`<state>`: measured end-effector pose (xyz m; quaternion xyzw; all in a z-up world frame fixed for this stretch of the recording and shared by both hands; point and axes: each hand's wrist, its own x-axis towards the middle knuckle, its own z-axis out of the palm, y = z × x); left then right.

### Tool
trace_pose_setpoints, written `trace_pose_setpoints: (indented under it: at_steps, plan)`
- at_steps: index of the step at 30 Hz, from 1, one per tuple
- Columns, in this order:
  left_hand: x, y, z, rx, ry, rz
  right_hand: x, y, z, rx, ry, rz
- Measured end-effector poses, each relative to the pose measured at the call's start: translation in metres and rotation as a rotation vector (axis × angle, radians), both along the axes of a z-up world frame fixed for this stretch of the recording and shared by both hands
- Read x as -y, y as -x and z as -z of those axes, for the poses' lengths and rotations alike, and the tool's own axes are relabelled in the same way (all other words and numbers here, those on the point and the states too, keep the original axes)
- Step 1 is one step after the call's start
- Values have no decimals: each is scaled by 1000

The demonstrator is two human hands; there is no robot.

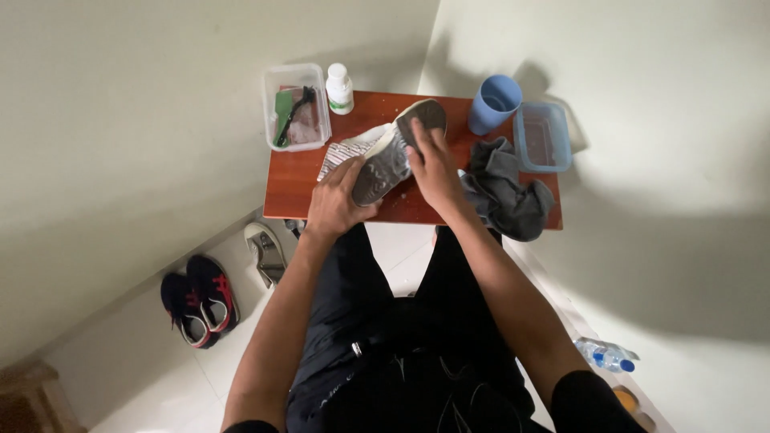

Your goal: The person scrubs the sole of a white sneaker with a brush, then wipes the shoe with a gray cloth. They continue to scrub the sole and wipe the shoe repeatedly.

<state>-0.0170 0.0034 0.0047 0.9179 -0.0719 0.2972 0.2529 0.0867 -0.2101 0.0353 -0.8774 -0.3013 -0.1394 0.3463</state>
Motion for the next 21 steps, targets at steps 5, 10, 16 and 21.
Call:
trace_pose_setpoints:
  at_steps: [5, 10, 16, 21]
  plan:
    - [-2, -4, 8, -33, 23, -17, 4, 11, 9, -29, 29, -4]
    - [-5, -1, -1, -96, 135, 12, 35, 43, 22, -122, 13, 2]
    - [-9, 1, -9, -217, 422, 96, 21, 35, -36, -123, 50, 52]
    - [2, 11, -39, -317, 55, -71, -3, 4, -25, -203, 105, 8]
